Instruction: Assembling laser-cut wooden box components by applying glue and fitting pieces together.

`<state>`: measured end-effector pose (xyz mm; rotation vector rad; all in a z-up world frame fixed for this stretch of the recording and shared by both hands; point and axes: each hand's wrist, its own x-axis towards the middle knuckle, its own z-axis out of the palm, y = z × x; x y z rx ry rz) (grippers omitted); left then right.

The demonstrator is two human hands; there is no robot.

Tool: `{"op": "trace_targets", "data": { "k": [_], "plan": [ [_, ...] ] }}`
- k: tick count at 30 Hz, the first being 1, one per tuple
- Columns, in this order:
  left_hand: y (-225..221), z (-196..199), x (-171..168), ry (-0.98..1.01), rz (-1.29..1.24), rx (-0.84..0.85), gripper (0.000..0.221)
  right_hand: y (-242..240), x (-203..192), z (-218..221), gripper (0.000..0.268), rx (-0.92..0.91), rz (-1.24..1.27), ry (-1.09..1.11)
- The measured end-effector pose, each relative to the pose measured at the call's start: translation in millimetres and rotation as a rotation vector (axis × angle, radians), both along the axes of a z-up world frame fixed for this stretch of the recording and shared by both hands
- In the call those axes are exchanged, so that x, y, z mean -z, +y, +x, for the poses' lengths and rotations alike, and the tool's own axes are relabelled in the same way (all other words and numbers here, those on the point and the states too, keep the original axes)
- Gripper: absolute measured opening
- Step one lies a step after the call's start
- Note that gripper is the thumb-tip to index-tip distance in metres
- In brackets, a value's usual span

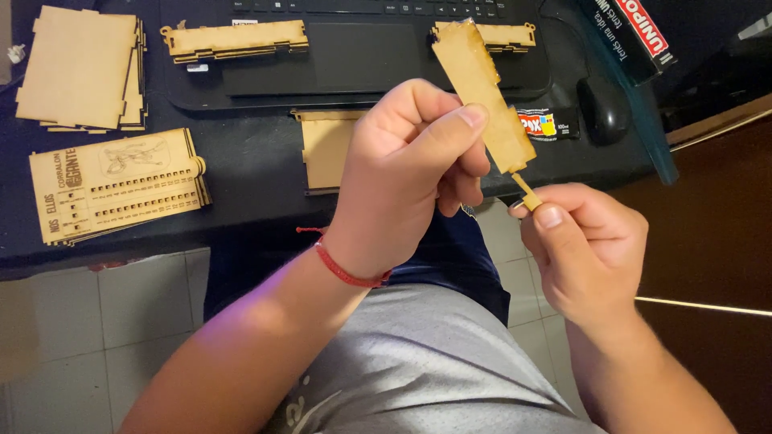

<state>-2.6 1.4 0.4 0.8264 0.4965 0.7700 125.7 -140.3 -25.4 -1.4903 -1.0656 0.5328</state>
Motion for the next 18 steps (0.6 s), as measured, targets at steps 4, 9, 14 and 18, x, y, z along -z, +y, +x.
{"op": "trace_targets", "data": {
  "k": [4,9,14,18],
  "plan": [
    [-2,0,1,-0.009,0.013,0.006,0.016,-1,4,-1,0.025,0.101,-0.001,-0.095],
    [-3,0,-1,0.025,0.032,-0.001,0.016,-4,3,-5,0.022,0.176,0.027,-0.328],
    [-4,1,1,0.004,0.051,-0.015,0.015,-7,6,-2,0.019,0.204,0.021,-0.525],
    [-4,1,1,0.022,0.075,-0.015,0.015,-7,6,-1,0.019,0.180,0.003,-0.583]
  ]
}}
